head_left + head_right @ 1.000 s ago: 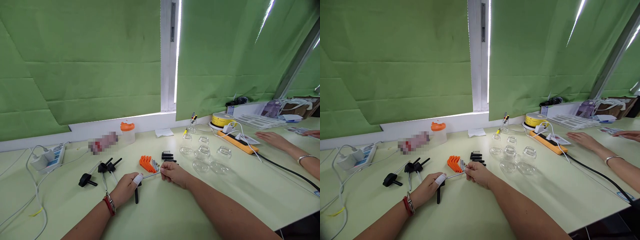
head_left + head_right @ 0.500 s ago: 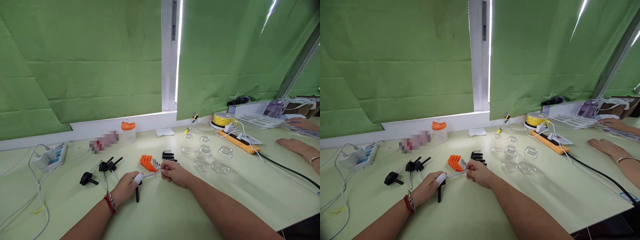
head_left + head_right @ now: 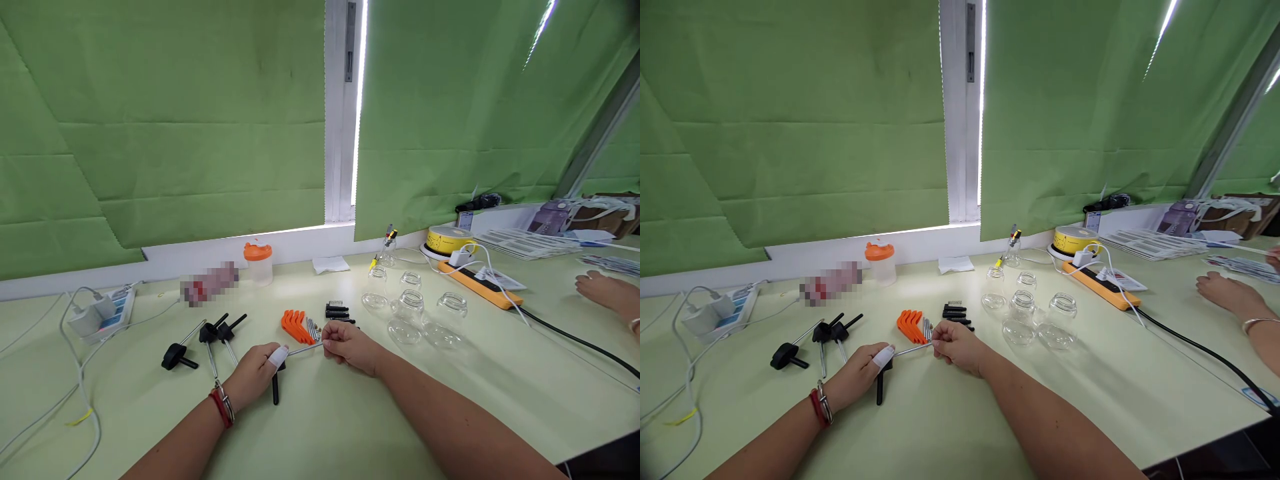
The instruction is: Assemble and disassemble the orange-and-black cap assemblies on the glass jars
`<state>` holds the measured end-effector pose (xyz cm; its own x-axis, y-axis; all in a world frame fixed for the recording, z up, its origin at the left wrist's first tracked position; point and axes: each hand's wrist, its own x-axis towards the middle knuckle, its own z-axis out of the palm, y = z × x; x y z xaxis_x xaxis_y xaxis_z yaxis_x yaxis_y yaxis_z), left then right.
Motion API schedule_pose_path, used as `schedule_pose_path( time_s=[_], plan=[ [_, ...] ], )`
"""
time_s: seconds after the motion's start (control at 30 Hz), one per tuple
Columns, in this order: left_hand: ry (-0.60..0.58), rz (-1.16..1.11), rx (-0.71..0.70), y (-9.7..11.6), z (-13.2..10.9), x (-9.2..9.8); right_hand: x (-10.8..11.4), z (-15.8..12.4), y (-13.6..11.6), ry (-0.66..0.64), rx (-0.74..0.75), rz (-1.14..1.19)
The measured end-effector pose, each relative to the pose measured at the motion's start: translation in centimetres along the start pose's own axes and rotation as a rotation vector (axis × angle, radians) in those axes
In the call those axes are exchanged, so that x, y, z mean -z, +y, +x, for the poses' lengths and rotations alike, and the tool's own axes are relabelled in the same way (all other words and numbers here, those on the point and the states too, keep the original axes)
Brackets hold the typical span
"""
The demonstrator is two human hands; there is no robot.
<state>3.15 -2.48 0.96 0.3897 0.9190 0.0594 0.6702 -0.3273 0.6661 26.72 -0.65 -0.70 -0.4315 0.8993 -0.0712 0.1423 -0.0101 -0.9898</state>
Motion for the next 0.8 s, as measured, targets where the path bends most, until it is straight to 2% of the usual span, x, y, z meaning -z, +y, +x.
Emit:
schedule_pose_path(
  time_s=[0.23, 0.8],
  plan=[
    [-0.009, 0.0, -0.004, 0.04, 0.04, 0.07, -0.19, 0.3, 0.28, 0.014, 0.033, -0.092],
    [-0.002, 0.036, -0.015, -0.37, -0.17, -0.21, -0.65, 0.21, 0.06, 0.025, -0.001, -0.084]
  ],
)
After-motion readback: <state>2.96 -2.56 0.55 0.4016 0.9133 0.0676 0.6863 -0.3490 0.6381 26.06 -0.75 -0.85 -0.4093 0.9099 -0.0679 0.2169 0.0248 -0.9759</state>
